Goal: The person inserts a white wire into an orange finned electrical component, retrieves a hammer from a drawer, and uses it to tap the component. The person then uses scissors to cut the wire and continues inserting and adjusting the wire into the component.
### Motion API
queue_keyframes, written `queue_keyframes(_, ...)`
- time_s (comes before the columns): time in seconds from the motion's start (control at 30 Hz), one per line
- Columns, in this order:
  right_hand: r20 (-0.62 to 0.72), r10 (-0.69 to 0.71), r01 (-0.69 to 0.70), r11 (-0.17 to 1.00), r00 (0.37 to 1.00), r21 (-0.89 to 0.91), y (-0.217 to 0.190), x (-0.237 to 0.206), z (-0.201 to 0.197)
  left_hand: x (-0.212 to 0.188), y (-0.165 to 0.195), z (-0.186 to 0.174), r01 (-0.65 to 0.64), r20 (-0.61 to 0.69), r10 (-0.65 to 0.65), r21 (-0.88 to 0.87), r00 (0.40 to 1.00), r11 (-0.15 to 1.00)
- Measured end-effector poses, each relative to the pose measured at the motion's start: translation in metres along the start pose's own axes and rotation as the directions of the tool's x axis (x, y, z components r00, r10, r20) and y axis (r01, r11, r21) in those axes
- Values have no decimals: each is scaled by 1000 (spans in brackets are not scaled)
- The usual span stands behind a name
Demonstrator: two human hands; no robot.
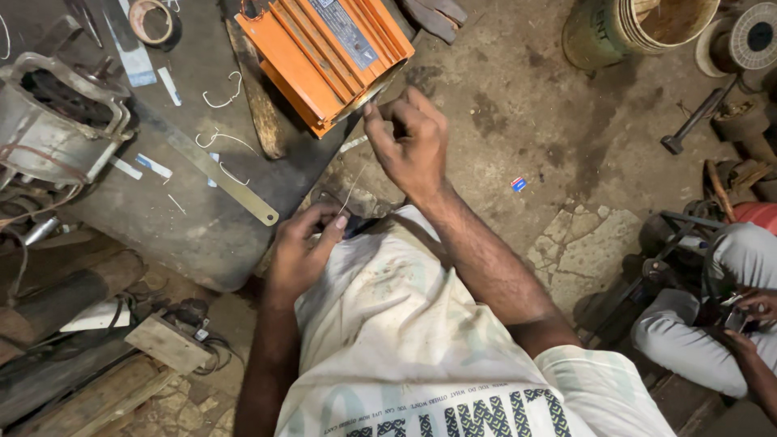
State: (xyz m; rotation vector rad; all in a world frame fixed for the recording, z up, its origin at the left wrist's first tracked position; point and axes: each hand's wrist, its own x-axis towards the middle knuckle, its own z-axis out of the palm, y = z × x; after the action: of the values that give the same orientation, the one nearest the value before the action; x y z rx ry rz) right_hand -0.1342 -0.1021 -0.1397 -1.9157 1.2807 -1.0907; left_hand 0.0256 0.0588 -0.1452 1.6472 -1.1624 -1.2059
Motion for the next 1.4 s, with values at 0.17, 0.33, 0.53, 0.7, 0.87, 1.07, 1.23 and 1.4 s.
queue_keyframes(0.17, 23, -173, 174, 982, 985, -67, -3, -2, 7, 0, 1, -1, 5, 10, -6, 23, 1000, 1000)
queue_keyframes(0.33, 26, -181, 182, 978, 983, -103, -1, -1, 11, -2, -1, -2, 17, 19, -18, 33, 1000, 999)
queue_keyframes(0.53, 71, -202, 211, 966, 977, -150, 3, 2, 13, -1, -5, -2, -11, 24, 11, 28, 1000, 1000)
queue_keyframes(0.7, 83, -210, 221, 962, 974, -162, 1, 5, 11, 1, -5, -2, 5, 36, -5, 22, 999, 1000)
queue_keyframes(0.87, 103, -206, 221, 960, 973, -173, 1, 11, 10, 2, -1, -2, -19, 51, 16, 50, 999, 999)
queue_keyframes(1.07, 158, -46, 75, 980, 986, -183, 14, 17, 17, 3, 1, -2, -43, 38, 41, 53, 998, 998)
queue_keyframes(1.23, 106, -164, 179, 972, 981, -152, 25, 25, 24, 2, -11, 2, -4, 18, 5, -68, 1000, 998)
queue_keyframes(1.4, 207, 8, 12, 995, 978, -96, 21, 21, 9, 7, -32, 11, 63, -51, -90, -397, 995, 916)
